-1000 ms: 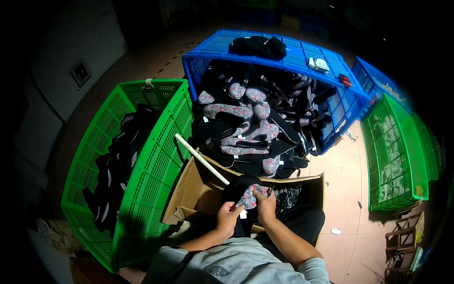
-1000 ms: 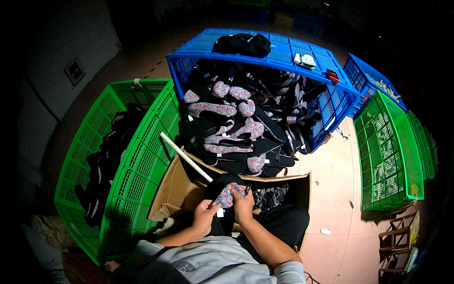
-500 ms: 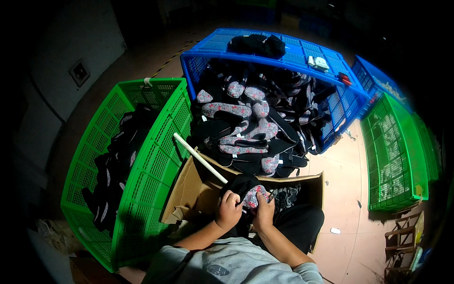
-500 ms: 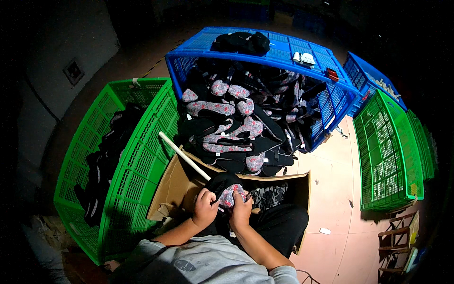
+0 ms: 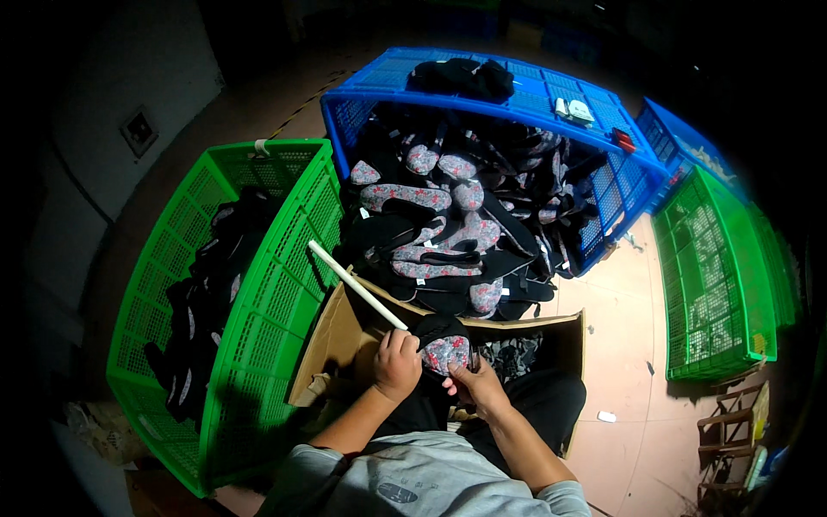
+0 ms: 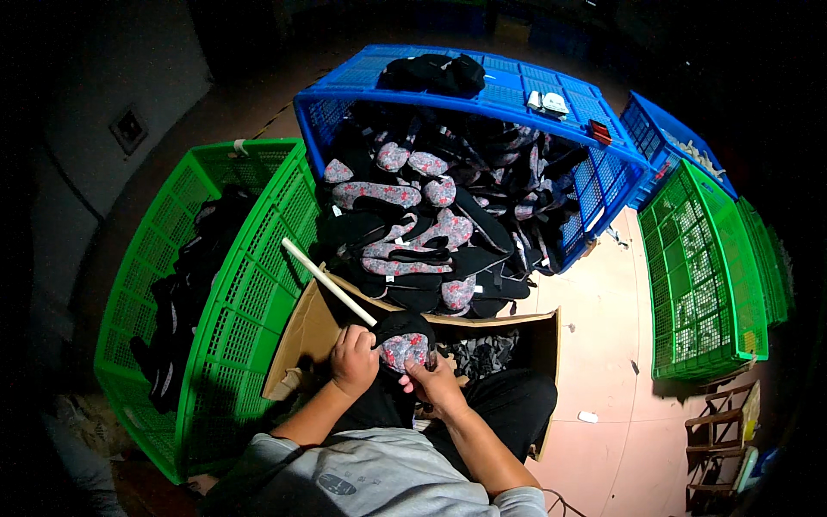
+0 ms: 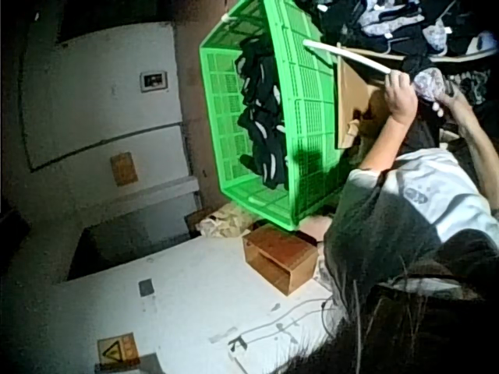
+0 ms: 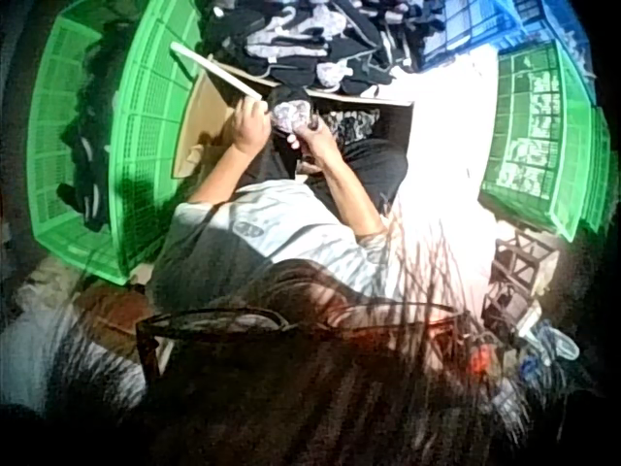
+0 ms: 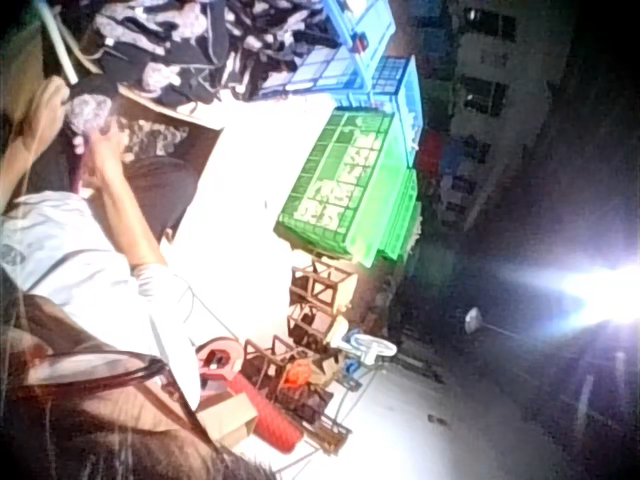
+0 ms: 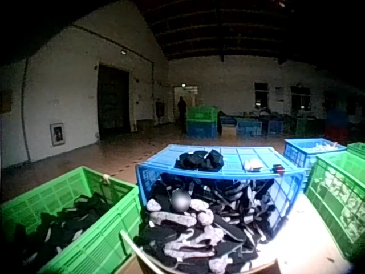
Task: The person sits on the floor and sews the upper fabric onto the sole of a slipper using a needle and thread. They pull the thread tight, inspect the stitching, and then place the finished slipper into a green crate before picking up another slipper to repeat the process.
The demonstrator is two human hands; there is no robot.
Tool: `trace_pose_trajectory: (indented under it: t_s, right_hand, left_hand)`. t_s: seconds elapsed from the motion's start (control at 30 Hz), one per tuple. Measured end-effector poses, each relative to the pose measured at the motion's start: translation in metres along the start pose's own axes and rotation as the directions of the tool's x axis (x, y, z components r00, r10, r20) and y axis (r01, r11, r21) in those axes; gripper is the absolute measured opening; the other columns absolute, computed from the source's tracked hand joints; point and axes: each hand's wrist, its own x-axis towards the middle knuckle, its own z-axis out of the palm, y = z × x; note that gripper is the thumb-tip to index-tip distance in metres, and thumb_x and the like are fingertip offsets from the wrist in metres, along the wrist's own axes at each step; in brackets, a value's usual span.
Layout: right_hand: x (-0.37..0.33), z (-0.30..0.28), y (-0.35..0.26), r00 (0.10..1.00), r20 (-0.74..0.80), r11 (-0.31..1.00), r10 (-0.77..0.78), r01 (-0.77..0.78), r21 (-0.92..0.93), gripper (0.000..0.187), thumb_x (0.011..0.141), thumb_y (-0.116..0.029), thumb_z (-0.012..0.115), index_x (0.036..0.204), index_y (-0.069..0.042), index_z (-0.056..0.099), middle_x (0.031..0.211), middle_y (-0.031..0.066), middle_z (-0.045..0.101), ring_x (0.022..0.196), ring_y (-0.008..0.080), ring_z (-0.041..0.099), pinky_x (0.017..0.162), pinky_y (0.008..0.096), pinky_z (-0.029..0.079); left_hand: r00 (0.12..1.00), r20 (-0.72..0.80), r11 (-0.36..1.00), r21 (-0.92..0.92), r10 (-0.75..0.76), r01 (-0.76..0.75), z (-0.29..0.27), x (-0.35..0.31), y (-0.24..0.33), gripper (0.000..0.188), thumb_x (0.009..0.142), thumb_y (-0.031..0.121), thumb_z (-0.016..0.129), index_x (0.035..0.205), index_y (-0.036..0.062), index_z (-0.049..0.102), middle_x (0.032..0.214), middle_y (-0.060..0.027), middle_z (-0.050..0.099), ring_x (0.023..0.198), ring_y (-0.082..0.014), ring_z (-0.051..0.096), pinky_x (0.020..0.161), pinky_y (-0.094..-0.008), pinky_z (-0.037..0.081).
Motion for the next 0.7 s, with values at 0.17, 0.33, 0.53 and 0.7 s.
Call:
trace_pose_trajectory:
  t_s: [0.17,0.33,0.53,0.7]
  right_hand:
    - [0.002,0.014,0.011,0.998,-0.037,0.993,-0.049,0.053,0.101,0.015,0.095,-0.009,0.060,0.105,-0.004,0.052,0.078,0.0068,0.065,0.060,0.0129,0.062,0.052,0.0233,0.048]
    - [0.008,0.026,0.028,0.989,-0.084,0.980,-0.124,0.136,0.146,0.018,0.092,-0.002,0.061,0.105,-0.001,0.049,0.084,0.0087,0.063,0.063,0.0154,0.062,0.055,0.0267,0.052]
    - [0.011,0.024,0.031,0.990,-0.060,0.980,-0.129,0.136,0.142,0.018,0.093,-0.005,0.060,0.107,-0.001,0.049,0.082,0.0094,0.063,0.061,0.0146,0.062,0.053,0.0259,0.051]
    - [0.008,0.024,0.026,0.989,-0.107,0.986,-0.098,0.111,0.125,0.014,0.094,-0.003,0.058,0.106,-0.002,0.050,0.079,0.0089,0.064,0.058,0.0142,0.061,0.053,0.0254,0.050]
  left_hand:
    - [0.995,0.014,0.995,-0.044,-0.094,0.094,0.000,0.001,-0.001,0.025,0.067,-0.002,0.069,0.084,0.0048,0.053,0.084,-0.0124,0.054,0.078,-0.0351,0.055,0.070,-0.0430,0.045]
    - [0.920,0.214,0.882,-0.278,-0.329,0.380,0.012,-0.007,-0.024,0.020,0.070,-0.001,0.069,0.088,0.0031,0.062,0.088,-0.0124,0.058,0.081,-0.0293,0.060,0.073,-0.0372,0.049]
    - [0.971,0.160,0.930,-0.298,-0.175,0.217,0.008,-0.003,-0.022,0.019,0.073,0.004,0.072,0.090,0.0011,0.064,0.085,-0.0111,0.057,0.073,-0.0263,0.057,0.064,-0.0353,0.046]
    - [0.995,0.068,0.988,-0.140,0.068,-0.058,0.002,-0.004,-0.004,0.021,0.069,0.001,0.068,0.090,0.0008,0.062,0.083,-0.0133,0.057,0.078,-0.0343,0.056,0.072,-0.0433,0.046]
